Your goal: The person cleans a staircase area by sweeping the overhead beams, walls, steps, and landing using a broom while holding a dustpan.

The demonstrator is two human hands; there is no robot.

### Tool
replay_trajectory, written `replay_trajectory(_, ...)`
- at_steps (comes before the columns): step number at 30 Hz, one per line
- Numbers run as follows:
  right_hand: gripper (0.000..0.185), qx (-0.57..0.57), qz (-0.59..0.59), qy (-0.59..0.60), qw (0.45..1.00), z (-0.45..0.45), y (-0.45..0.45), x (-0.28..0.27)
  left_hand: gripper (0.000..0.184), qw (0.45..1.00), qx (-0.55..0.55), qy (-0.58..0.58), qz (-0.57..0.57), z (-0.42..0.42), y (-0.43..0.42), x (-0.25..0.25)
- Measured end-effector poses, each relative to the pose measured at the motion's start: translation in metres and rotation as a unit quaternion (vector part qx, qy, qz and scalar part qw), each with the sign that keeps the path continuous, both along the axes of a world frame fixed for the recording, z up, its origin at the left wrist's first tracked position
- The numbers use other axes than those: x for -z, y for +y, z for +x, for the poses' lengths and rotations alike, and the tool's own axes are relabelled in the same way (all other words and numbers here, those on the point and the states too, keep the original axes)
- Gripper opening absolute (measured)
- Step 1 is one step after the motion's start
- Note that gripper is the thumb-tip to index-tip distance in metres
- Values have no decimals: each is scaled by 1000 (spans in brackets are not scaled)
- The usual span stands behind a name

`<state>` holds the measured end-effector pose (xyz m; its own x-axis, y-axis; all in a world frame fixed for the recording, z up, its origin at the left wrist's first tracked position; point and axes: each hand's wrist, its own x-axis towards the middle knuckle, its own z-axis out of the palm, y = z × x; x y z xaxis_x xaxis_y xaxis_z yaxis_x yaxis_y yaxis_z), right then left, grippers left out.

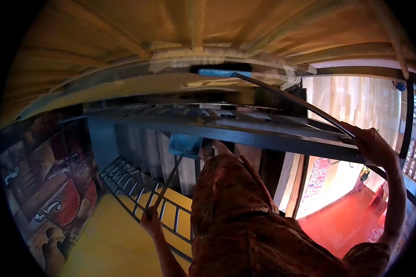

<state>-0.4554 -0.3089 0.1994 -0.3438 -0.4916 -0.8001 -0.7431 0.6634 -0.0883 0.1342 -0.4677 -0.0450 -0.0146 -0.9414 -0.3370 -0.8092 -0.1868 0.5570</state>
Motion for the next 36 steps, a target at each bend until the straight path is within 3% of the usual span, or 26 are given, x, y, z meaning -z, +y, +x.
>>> replay_trajectory(1, 45, -20, -27, 1, 999, -3, 7, 3, 11, 1000, -2, -3, -4, 4, 0, -8)
replay_trajectory(3, 46, -6, -26, -6, 1000, -1, 3, 1, 13, 992, -117, 19, 50, 6, 2, -35)
replay_trajectory(7, 46, -22, -8, 2, 1000, 4, -5, -5, 14, 991, -131, 7, 22, 0, 8, -58)
replay_trajectory(18, 43, -82, -11, 66, 994, -1, 0, -10, 10, 996, -79, 40, 15, 17, 24, -25)
replay_trajectory(20, 44, -79, 5, 75, 994, 0, -4, -17, 10, 992, -106, 53, 31, 17, 24, -21)
replay_trajectory(23, 48, -167, 36, 133, 976, -5, -4, -29, 12, 991, -106, 83, 21, 29, 28, 0)
replay_trajectory(26, 48, -143, 80, 124, 979, -9, -2, -48, 11, 990, -102, 82, 55, 33, 30, 12)
replay_trajectory(32, 47, -124, 139, 128, 974, -8, 13, -56, 9, 980, -143, 79, 114, -14, 25, -10)
replay_trajectory(36, 47, -174, 116, 123, 970, -23, 24, -38, 10, 980, -131, 69, 132, -20, 24, -8)
